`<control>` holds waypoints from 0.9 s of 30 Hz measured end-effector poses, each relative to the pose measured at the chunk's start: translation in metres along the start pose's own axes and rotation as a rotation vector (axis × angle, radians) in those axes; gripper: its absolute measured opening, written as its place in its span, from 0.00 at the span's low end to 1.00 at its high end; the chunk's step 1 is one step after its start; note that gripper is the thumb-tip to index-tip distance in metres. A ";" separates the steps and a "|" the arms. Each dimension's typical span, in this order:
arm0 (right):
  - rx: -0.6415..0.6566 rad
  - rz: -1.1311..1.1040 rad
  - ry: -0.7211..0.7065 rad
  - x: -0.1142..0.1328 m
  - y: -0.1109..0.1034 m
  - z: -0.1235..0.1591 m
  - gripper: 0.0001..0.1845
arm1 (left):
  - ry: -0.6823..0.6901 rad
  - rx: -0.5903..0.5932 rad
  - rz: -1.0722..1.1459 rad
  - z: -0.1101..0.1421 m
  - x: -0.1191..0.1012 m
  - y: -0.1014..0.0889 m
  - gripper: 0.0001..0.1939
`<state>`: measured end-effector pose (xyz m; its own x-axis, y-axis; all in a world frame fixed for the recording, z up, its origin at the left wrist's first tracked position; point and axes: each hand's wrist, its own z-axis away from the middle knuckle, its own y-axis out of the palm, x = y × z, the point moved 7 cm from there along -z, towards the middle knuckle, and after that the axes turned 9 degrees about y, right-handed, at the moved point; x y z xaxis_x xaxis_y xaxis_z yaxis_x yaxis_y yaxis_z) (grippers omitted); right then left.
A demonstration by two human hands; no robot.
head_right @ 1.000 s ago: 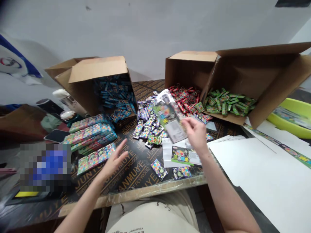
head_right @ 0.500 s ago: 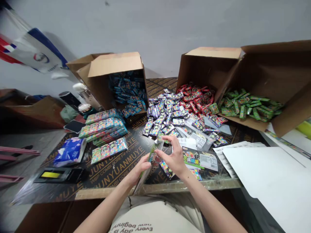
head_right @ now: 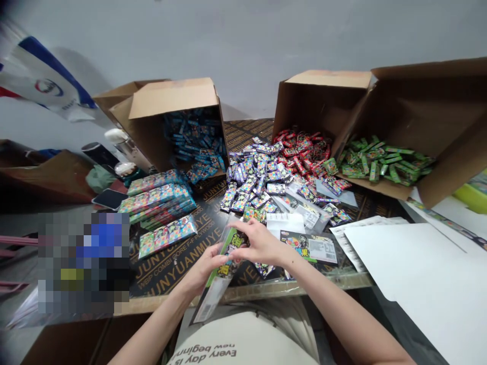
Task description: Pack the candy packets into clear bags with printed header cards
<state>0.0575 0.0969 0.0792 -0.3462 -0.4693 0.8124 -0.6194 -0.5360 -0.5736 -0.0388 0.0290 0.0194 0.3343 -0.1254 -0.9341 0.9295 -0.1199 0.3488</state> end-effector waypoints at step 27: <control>0.267 -0.855 0.466 -0.057 0.080 0.020 0.21 | 0.151 -0.328 -0.399 -0.005 -0.013 -0.067 0.16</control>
<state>0.0417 0.0668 -0.0156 -0.1361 0.4365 0.8893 -0.6302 -0.7308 0.2623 -0.1044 0.0441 0.0081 -0.0587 0.0124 -0.9982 0.9806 0.1879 -0.0553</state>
